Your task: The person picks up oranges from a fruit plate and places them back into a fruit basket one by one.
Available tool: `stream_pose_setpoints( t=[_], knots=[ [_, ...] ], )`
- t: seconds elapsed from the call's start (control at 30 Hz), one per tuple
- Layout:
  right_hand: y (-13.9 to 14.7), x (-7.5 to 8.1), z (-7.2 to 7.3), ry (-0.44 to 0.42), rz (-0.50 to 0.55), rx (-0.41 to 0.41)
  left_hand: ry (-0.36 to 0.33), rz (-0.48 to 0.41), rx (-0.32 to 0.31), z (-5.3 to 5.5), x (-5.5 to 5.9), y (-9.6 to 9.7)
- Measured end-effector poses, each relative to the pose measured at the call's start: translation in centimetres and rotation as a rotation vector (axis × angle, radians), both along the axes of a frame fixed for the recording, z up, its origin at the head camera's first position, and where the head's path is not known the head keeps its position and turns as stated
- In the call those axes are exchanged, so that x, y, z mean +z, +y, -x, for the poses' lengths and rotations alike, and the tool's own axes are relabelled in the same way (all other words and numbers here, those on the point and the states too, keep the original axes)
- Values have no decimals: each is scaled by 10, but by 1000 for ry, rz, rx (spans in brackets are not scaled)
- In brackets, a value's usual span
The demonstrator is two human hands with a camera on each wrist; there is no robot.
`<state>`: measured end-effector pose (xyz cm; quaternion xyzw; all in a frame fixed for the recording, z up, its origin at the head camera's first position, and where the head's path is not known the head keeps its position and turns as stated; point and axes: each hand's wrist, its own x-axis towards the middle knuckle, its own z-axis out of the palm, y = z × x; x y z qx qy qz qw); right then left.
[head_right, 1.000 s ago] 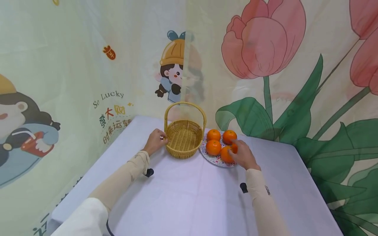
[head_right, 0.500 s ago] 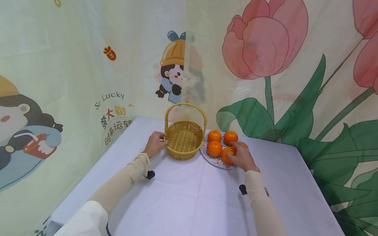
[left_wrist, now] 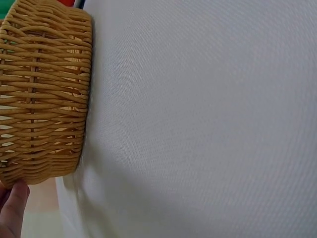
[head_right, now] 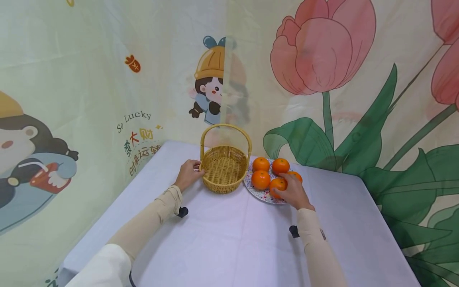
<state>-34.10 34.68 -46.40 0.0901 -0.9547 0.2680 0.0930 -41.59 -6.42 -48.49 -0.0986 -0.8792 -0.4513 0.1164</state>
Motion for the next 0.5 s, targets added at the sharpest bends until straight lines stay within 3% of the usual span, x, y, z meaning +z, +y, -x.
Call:
stream_pose_setpoints(
  t=[0.17, 0.5],
  knots=[
    [-2, -8, -1, -13, 23, 6, -4, -4, 6, -2, 1, 1],
    [-5, -23, -3, -66, 101, -65, -10, -4, 16, -4, 2, 3]
  ],
)
